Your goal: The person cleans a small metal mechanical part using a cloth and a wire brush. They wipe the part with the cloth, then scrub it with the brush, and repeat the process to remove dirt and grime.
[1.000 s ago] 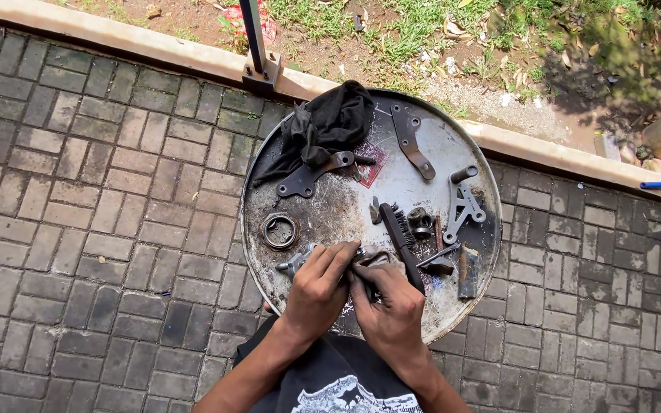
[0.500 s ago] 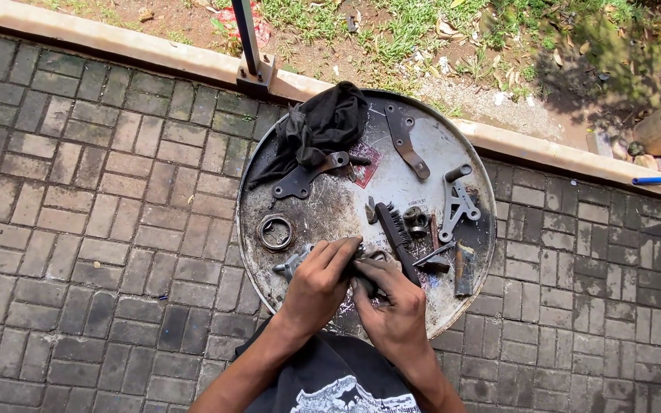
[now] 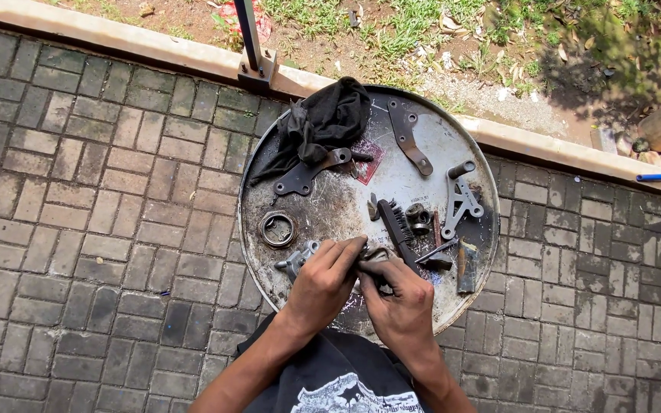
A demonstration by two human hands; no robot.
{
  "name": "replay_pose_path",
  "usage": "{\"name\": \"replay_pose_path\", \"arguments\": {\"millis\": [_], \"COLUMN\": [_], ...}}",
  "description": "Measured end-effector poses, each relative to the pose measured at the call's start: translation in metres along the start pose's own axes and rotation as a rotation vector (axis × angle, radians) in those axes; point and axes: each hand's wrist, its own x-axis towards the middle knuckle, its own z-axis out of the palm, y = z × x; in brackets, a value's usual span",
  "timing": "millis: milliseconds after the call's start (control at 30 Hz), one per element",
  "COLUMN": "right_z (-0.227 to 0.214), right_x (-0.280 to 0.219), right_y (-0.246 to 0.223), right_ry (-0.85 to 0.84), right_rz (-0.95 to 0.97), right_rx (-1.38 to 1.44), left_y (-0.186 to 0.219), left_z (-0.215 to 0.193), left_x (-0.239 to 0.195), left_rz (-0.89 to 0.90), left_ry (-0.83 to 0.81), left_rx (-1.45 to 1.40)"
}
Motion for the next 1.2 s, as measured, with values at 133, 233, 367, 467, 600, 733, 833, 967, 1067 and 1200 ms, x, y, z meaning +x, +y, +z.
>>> {"name": "replay_pose_path", "arguments": {"millis": [133,233,367,467,600,733,833,967,1067,1200], "right_z": [-0.001,-0.004,-0.006,-0.026,-0.047,-0.048,-0.044,-0.044,-0.046,-0.047], "right_x": [-0.001,-0.001,-0.011,-0.010,-0.026,-0.021,-0.024,-0.029,-0.030,-0.035], "right_y": [0.004,0.004,0.012,0.012,0.028,0.016,0.018,0.025,0.028,0.033], "right_ry": [-0.038,-0.075,-0.097,-0.157,-0.087,-0.014,-0.015,-0.070,-0.094,-0.116], "right_rz": [-0.013,0.044,0.069,0.195,0.237,0.245,0.293,0.256,0.229,0.231], "right_rx": [-0.032,-0.013,-0.023,0.002,-0.025,0.088,0.285,0.271,0.324,0.418], "left_y": [-0.001,0.001,0.001,-0.026,-0.030,-0.019,-0.016,-0.009,-0.010,-0.008], "left_z": [0.000,-0.001,-0.001,0.006,0.005,0.002,0.001,-0.005,-0.005,-0.004], "left_x": [0.001,0.003,-0.001,-0.009,-0.010,-0.004,-0.005,-0.007,-0.009,-0.010], "left_rz": [0.012,-0.012,0.019,-0.042,-0.050,-0.006,-0.015,-0.042,-0.068,-0.115], "left_ry": [-0.003,0.001,-0.003,0.050,0.127,0.130,0.136,0.149,0.160,0.148], "left_rx": [-0.001,-0.010,0.000,0.038,-0.018,-0.095,-0.104,-0.171,-0.203,-0.246]}}
